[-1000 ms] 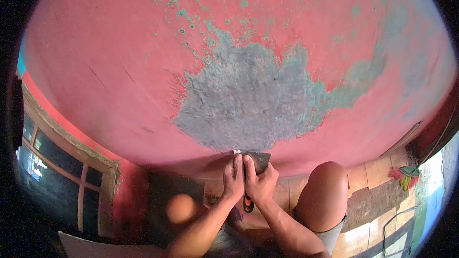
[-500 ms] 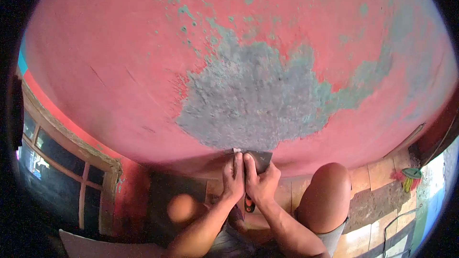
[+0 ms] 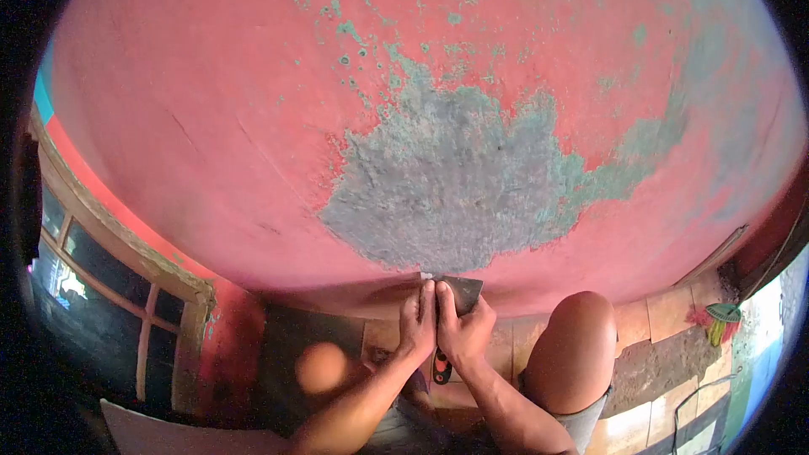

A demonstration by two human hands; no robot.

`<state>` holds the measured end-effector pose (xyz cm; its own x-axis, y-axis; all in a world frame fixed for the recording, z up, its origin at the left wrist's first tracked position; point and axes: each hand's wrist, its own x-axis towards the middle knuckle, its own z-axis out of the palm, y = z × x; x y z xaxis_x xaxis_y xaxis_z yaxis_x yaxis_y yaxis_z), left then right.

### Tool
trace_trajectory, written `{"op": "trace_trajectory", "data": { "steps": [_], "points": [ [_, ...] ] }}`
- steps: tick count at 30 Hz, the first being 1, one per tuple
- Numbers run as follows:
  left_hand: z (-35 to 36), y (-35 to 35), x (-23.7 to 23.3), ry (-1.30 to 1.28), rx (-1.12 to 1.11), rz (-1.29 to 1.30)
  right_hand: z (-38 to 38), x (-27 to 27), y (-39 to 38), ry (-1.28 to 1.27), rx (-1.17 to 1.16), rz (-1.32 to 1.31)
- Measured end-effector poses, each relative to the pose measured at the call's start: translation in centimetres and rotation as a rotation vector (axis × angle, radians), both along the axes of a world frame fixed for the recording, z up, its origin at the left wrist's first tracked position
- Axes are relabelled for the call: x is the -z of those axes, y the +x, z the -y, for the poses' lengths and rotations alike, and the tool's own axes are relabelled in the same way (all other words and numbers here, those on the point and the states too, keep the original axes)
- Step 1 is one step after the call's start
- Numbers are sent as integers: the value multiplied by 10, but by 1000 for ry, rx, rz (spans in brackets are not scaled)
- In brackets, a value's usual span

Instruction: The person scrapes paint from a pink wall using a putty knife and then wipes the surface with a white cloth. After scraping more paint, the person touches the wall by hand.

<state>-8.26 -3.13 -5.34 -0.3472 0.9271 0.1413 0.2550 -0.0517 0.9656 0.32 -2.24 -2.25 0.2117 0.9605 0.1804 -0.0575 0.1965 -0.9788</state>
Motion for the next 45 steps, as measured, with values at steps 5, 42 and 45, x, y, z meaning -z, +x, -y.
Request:
{"op": "trace_trajectory", "data": {
  "steps": [5, 42, 45],
  "points": [
    [-4, 0, 2, 15, 20, 23, 1, -5, 7, -47, -40, 60],
    [0, 6, -14, -6, 35, 44, -5, -13, 5, -53, -12, -64],
    [-2, 7, -7, 11, 23, 47, -3, -12, 8, -85, -38, -19]
  ]
}}
